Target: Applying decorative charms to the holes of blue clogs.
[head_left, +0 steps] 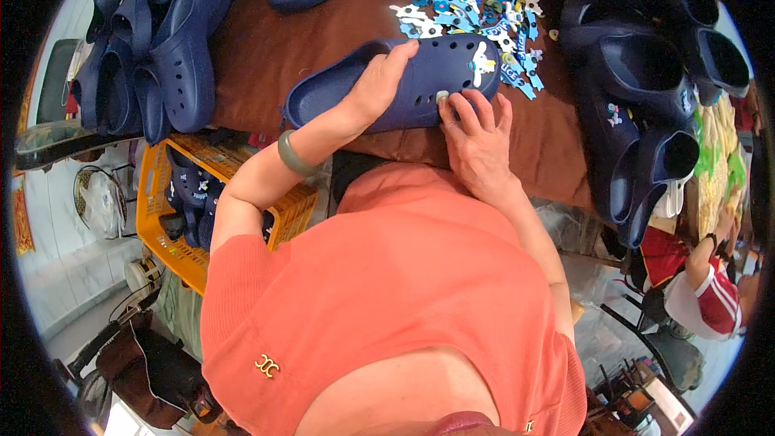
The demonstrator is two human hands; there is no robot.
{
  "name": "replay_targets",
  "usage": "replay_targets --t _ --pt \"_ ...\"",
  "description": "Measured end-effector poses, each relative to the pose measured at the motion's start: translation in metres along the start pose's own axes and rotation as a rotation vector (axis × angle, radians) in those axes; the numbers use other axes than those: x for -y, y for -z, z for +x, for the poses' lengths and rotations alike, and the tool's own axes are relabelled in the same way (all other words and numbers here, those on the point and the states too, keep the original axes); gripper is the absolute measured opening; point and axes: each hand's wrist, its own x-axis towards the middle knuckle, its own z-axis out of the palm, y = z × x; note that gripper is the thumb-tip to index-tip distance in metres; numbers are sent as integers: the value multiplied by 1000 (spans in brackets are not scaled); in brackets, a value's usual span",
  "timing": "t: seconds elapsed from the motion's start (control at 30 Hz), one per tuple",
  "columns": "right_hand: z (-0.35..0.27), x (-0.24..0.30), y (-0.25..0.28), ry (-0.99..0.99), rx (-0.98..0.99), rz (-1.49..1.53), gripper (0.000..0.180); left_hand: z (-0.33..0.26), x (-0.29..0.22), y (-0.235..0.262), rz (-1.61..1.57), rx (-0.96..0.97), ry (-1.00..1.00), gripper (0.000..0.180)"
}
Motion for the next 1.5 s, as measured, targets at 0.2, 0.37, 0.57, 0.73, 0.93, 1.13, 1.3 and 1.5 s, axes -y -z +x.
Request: replay_targets --t 0.2,0.37,0.57,0.73,0.93,1.13,1.3,1.5 --pt "-1 -1 -1 -33 39 68 47 -4 9 4 -40 95 29 34" --pt "-3 -9 -4 -27 -49 150 46 -26 -52 8 -4 179 193 27" --pt "-2 -45 -5 -138 -309 320 22 -48 -54 24 -65 189 222 25" --pt "-16 -141 -18 -566 -268 299 17 -45 -49 25 -100 214 230 29" --pt "5 -188 -40 -610 -56 78 25 -39 -36 11 -66 202 260 35" --pt "-1 -191 -49 -652 -173 287 22 -32 -41 -3 -138 137 178 45" --pt "9 -134 -10 -812 -330 897 18 -27 -37 5 25 231 283 46" --pt "11 -33 21 -318 -115 799 17 -32 -50 -2 -86 173 175 47"
